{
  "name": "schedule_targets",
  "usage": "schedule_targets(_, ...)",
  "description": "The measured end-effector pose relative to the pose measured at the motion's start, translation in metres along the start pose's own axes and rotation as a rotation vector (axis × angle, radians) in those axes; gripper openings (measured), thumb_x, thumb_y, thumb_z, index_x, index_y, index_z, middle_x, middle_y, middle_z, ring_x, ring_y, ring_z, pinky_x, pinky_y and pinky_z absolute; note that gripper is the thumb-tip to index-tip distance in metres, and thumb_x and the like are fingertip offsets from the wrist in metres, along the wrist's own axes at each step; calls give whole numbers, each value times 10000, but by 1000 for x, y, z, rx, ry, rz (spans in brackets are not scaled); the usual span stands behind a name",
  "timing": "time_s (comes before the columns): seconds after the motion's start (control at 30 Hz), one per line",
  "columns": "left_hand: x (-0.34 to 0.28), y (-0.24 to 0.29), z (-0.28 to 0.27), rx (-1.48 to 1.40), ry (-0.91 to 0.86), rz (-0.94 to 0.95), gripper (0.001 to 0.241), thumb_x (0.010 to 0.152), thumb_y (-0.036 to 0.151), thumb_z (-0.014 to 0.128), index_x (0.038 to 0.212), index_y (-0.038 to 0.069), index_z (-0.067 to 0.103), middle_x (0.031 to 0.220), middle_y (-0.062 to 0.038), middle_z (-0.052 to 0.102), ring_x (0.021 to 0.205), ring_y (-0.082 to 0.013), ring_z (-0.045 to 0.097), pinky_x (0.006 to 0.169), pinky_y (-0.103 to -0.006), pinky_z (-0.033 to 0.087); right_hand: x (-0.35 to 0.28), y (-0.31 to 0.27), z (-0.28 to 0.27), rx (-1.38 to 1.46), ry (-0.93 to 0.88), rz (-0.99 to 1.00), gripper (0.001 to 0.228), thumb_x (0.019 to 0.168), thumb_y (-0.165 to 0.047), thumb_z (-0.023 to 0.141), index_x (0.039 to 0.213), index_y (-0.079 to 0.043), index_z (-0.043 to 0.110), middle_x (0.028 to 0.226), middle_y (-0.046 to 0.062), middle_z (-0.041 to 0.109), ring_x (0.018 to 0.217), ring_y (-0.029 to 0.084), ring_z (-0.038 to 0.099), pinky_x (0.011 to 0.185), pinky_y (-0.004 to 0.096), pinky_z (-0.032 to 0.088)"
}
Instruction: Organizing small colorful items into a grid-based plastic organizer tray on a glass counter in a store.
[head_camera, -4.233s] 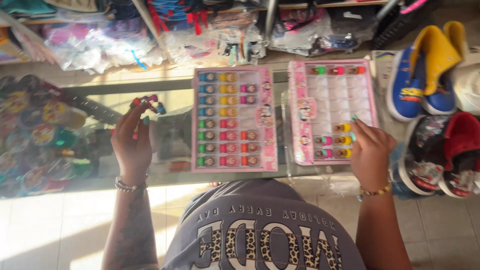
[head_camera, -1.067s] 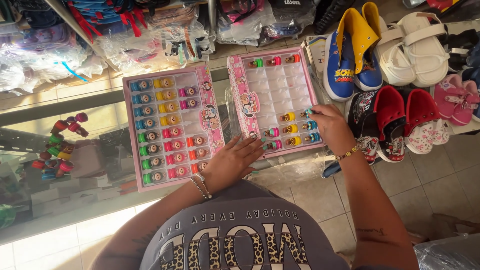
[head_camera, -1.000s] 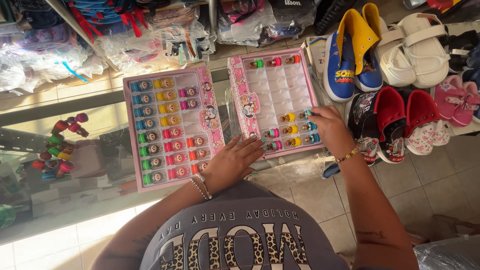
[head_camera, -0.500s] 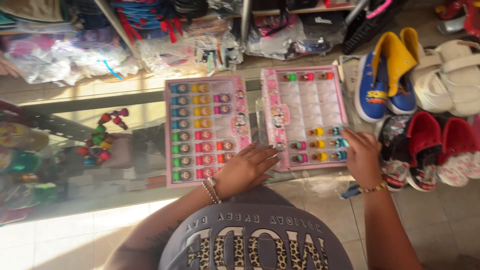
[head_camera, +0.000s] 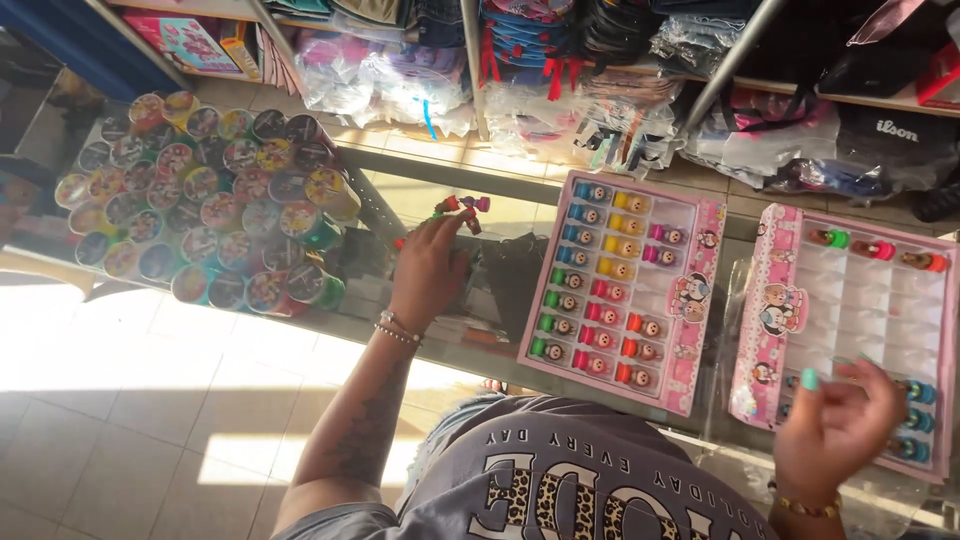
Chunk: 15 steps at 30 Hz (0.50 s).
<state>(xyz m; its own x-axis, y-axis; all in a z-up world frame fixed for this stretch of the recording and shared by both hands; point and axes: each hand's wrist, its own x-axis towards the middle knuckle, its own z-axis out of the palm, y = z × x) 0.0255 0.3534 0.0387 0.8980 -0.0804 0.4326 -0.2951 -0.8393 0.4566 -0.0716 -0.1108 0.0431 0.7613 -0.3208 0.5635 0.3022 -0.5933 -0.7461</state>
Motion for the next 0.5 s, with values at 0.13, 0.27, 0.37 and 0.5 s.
schedule_targets(0.13, 30, -40, 23, 114, 72, 21, 496, 820, 122, 770, 1293, 83, 628, 1194, -115, 706, 1091, -354, 638, 961, -495, 489, 4, -9, 35, -119, -171, -269, 335, 930, 229, 587, 1238, 116, 652, 1078, 199, 667, 793, 254, 572, 836, 414, 497)
schedule_targets(0.27, 60, -48, 44, 151, -154, 3, 316, 801, 179, 768, 1091, 173, 644, 1070, -11, 700, 1158, -284, 600, 1109, -620, 317, -4, -20, 64, -87, -324, -381, 182, 951, 87, 664, 1131, 71, 681, 950, 162, 690, 750, 214, 625, 726, 336, 565)
schedule_targets(0.37, 65, -55, 65, 225, -248, 15, 200, 840, 162, 778, 1019, 191, 692, 986, 15, 705, 1118, -241, 650, 1144, -625, 293, -15, -31, 74, -26, -353, -320, 172, 931, 29, 679, 1100, 31, 712, 952, 151, 710, 693, 231, 633, 643, 342, 543)
schedule_targets(0.5, 62, -60, 80, 241, -244, 96, 159, 929, 141, 721, 1076, 191, 756, 1012, 12, 703, 1095, -216, 697, 1166, -566, 328, -34, -38, 70, -3, -370, -228, 174, 902, -37, 715, 1072, -51, 752, 947, 89, 736, 656, 237, 652, 588, 348, 535)
